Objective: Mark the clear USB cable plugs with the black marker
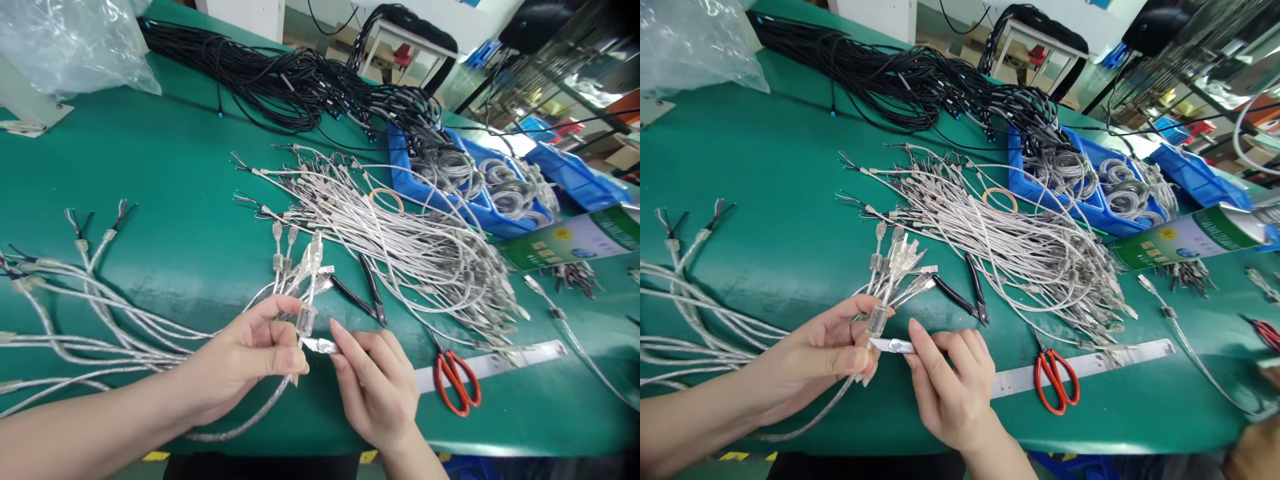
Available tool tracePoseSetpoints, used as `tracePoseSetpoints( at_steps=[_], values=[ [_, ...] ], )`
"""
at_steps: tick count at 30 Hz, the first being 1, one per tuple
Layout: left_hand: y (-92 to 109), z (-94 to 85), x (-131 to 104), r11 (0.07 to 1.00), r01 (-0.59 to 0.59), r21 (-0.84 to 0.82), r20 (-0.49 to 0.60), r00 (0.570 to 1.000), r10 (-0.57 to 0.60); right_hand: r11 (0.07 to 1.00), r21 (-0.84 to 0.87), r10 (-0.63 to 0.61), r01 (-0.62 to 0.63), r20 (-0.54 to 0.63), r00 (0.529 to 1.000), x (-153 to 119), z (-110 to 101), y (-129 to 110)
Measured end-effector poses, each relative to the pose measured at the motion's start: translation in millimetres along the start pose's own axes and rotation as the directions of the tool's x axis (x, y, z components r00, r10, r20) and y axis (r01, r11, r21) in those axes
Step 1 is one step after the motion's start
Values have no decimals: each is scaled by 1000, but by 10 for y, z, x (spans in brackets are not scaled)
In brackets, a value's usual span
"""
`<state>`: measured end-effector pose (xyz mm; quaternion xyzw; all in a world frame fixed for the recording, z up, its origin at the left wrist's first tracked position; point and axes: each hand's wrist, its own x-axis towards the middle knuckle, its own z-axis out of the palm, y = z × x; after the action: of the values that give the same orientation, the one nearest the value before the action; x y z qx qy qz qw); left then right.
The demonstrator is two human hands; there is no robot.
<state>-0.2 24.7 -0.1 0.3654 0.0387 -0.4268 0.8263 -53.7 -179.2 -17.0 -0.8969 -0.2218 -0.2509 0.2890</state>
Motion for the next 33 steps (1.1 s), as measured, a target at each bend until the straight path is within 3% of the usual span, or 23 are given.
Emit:
tracePoseSetpoints(
  at_steps=[5,12,19,33],
  values=[
    [7,5,1,1000,4,0,-11,1000,-4,1000,-31,6,-7,-21,1000,-3,13,9],
    [1,8,0,1000,13,-23,4,1000,-13,976,-216,-48,23,-112,993,13,28,-31],
    [-20,-9,-8,999,4,-33,29,1000,-3,999,-49,-16,15,-22,1000,-28,-4,-2],
    [10,-2,0,998,28,-52,24,999,-27,999,-50,7,-9,-42,999,-23,21,-4]
  ],
)
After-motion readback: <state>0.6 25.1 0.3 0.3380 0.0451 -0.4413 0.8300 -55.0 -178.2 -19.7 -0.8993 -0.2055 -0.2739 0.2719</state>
